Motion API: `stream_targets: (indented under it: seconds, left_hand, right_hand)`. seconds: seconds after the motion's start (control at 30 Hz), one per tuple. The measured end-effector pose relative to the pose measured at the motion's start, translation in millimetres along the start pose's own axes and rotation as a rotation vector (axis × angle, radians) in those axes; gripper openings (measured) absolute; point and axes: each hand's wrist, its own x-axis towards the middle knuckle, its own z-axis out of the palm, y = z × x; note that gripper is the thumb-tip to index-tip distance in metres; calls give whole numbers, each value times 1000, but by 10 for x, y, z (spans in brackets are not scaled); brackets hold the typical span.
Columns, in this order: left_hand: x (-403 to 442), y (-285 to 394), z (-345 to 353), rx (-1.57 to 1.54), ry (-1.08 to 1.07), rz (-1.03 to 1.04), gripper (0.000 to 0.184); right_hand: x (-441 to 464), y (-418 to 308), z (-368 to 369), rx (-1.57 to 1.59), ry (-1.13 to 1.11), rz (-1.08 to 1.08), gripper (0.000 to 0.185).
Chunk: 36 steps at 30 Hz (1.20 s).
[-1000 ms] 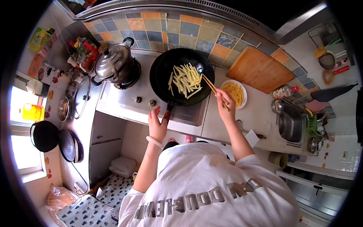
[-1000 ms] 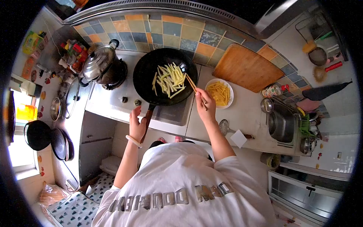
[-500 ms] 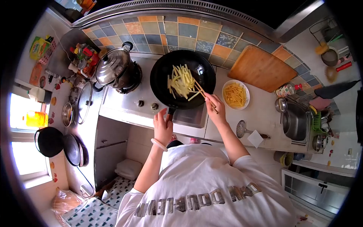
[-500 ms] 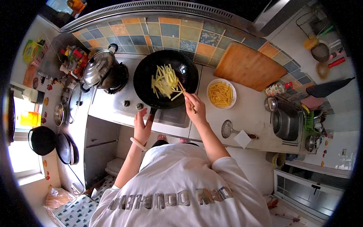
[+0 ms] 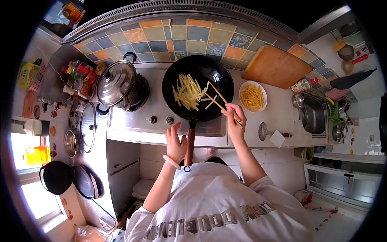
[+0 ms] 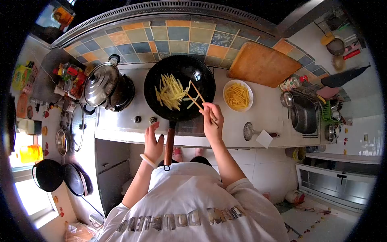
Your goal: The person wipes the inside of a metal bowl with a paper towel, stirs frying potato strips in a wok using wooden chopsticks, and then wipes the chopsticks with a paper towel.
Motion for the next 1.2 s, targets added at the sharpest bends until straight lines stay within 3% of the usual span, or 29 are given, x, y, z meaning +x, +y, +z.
stream_targets:
  seconds: [0.13,0.23,0.37,0.5,0.67,1.03,1.2]
  left_hand:
    - [1,-71,-73,6,-52,20,52]
    - [-5,-157,-133,10,-89,41,53]
    - [2,-195,-200,-20,-81,64,53]
    - [15,-185,-240,-39,-82,26,52]
    - [-8,-243,-227,-34,-62,45,52]
    - [-21,-253,-304,-45,-98,18,51]
    - [-26,-277,-287,-51,-102,13,51]
  right_hand:
    - [-122,108,125,26,-1,4,22]
    - [-82,93,195,-147,15,33,23]
    - [-51,-39,296,-304,56,-69,15]
    - [-145,67,507,-76,-5,-4,15]
    - [-129,236,583,-115,-46,-15,20]
    - [-101,234,602,-537,-57,-197,14]
    - [-141,216,600,-415,0,-164,14]
